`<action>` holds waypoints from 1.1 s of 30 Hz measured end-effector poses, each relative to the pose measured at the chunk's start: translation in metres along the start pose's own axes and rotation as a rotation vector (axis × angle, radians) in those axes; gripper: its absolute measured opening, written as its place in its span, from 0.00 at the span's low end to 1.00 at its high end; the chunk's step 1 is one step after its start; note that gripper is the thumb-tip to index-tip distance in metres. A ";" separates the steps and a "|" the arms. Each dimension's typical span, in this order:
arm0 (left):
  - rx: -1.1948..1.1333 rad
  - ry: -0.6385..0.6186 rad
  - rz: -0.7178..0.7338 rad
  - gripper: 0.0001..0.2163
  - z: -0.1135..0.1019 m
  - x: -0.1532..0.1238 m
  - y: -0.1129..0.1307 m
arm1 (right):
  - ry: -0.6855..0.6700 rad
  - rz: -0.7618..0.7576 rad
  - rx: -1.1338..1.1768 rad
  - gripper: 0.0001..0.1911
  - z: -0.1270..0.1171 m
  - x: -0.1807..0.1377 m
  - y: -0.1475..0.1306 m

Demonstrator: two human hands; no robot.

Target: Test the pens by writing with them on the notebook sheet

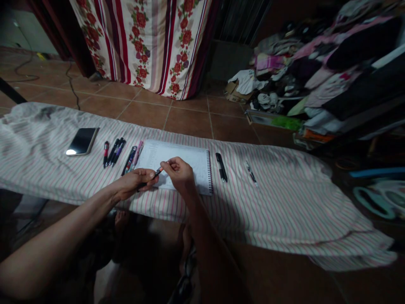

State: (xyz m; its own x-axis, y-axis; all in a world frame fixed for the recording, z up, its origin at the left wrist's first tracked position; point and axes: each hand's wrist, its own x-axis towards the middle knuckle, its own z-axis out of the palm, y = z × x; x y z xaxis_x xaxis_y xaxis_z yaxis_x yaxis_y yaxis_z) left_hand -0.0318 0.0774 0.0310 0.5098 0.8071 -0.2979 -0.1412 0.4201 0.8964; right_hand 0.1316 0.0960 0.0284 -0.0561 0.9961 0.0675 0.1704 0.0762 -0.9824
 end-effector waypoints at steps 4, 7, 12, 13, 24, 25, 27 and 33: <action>-0.052 -0.020 -0.008 0.09 0.001 -0.001 0.001 | -0.022 -0.078 0.028 0.09 -0.001 -0.002 -0.006; -0.073 -0.029 -0.016 0.08 0.000 -0.001 0.003 | -0.085 -0.109 0.067 0.09 -0.004 -0.004 -0.010; -0.051 -0.028 -0.013 0.09 -0.003 -0.002 0.004 | -0.135 -0.034 0.108 0.18 -0.005 -0.006 -0.013; -0.050 -0.026 -0.011 0.09 -0.003 -0.003 0.003 | -0.116 -0.022 0.113 0.19 -0.004 -0.006 -0.012; -0.050 -0.025 -0.037 0.09 -0.002 -0.005 0.006 | -0.033 -0.073 0.101 0.10 0.001 -0.002 -0.006; -0.048 -0.029 -0.038 0.09 -0.001 -0.005 0.006 | -0.042 -0.087 0.106 0.09 0.000 -0.003 -0.008; -0.041 -0.038 -0.035 0.09 -0.001 -0.005 0.007 | -0.059 -0.107 0.104 0.07 0.000 -0.004 -0.010; -0.038 -0.029 -0.034 0.09 -0.003 -0.005 0.006 | -0.093 -0.117 0.075 0.08 -0.003 -0.005 -0.014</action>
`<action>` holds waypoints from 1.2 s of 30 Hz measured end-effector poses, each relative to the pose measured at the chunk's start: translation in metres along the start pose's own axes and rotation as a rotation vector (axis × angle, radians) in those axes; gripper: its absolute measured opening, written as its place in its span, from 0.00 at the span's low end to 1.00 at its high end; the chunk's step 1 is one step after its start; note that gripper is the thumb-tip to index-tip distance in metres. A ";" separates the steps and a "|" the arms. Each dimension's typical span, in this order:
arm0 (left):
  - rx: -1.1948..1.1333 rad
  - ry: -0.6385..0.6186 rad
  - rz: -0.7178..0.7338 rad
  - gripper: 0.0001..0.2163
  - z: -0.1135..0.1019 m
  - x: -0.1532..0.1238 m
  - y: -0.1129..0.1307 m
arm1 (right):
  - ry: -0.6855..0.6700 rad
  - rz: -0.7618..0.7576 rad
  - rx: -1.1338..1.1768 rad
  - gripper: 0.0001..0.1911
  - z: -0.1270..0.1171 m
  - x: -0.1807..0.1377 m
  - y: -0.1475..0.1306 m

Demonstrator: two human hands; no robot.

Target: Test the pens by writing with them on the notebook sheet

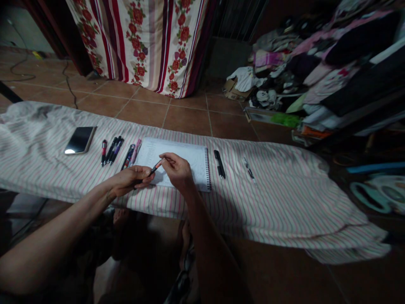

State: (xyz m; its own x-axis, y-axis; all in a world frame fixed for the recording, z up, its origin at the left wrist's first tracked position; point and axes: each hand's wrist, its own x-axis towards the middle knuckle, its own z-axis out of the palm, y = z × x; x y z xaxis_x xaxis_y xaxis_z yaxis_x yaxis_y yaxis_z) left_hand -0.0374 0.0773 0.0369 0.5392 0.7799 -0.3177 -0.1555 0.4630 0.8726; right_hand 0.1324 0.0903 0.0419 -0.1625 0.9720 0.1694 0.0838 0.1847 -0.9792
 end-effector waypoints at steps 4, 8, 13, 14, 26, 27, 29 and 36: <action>0.027 0.026 0.007 0.09 -0.001 0.000 -0.001 | -0.004 0.034 0.013 0.17 -0.001 0.000 0.002; 0.060 0.044 0.023 0.10 0.001 0.000 -0.001 | 0.095 0.092 -0.001 0.17 0.000 0.002 0.009; 0.075 0.045 0.025 0.10 0.002 0.001 -0.004 | 0.089 0.110 -0.034 0.13 0.001 0.002 0.011; 0.078 0.045 0.029 0.10 0.002 0.001 -0.004 | 0.089 0.099 -0.032 0.12 0.001 0.002 0.010; 0.053 0.007 0.039 0.12 0.000 0.001 -0.003 | 0.021 0.025 0.029 0.10 -0.005 -0.001 -0.003; 0.055 0.008 0.041 0.12 0.001 0.000 -0.002 | 0.024 0.025 0.026 0.11 -0.005 -0.001 -0.003; 0.063 0.021 0.047 0.12 0.002 0.000 -0.001 | 0.045 0.013 0.019 0.11 -0.005 -0.001 -0.001; 0.095 0.029 0.046 0.12 0.003 0.000 -0.001 | 0.116 -0.008 0.054 0.14 -0.004 0.002 0.011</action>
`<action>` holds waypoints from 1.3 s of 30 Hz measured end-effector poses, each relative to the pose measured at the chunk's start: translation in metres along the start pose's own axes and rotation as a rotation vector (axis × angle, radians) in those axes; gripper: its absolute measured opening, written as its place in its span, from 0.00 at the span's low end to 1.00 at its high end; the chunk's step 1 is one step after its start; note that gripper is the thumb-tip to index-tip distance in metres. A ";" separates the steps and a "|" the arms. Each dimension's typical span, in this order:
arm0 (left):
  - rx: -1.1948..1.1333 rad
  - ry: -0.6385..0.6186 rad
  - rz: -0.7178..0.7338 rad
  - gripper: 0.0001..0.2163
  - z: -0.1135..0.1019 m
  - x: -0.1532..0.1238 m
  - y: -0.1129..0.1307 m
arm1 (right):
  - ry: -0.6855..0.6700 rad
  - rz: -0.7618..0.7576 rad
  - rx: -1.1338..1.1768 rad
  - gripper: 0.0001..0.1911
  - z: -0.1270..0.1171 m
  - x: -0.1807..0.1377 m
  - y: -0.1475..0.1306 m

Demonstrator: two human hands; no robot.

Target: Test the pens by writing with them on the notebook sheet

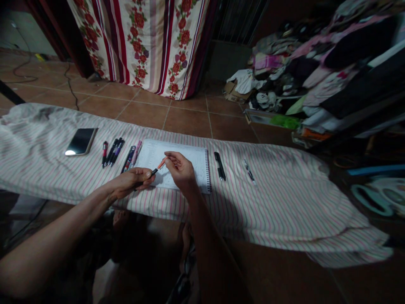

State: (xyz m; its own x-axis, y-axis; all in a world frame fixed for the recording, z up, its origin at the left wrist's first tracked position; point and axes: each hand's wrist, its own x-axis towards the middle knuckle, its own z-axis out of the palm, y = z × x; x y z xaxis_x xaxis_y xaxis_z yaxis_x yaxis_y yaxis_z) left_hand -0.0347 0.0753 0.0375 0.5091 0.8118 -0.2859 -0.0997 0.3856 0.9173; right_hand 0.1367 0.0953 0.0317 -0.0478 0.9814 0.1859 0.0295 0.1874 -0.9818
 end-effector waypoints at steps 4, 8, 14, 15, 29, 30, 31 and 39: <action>-0.018 0.004 -0.003 0.11 -0.001 0.001 -0.001 | 0.021 0.011 0.001 0.14 0.000 0.001 -0.001; -0.053 -0.030 -0.015 0.12 -0.002 0.000 -0.001 | 0.034 0.018 0.017 0.15 0.000 -0.001 -0.006; -0.117 -0.047 -0.006 0.13 -0.001 0.000 -0.001 | 0.037 0.047 0.057 0.15 0.005 -0.003 -0.012; -0.130 -0.051 -0.009 0.13 -0.001 0.000 -0.001 | 0.053 0.056 0.062 0.15 0.005 -0.002 -0.012; -0.284 -0.102 -0.026 0.08 -0.006 0.002 -0.007 | 0.278 0.197 0.370 0.13 0.002 0.005 -0.012; -0.303 -0.098 -0.025 0.08 -0.007 0.002 -0.007 | 0.292 0.220 0.400 0.12 0.002 0.005 -0.012; -0.322 -0.093 -0.024 0.08 -0.008 0.002 -0.007 | 0.301 0.241 0.430 0.12 0.001 0.006 -0.012; -0.435 -0.053 -0.040 0.06 -0.008 0.003 -0.001 | 0.335 0.393 0.618 0.01 -0.006 0.007 -0.009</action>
State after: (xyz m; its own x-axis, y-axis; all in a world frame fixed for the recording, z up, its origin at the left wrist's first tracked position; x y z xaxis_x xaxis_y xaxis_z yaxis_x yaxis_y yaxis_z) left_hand -0.0394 0.0811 0.0336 0.5621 0.7732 -0.2936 -0.4242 0.5743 0.7002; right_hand 0.1424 0.1007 0.0425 0.1560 0.9494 -0.2725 -0.5808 -0.1350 -0.8028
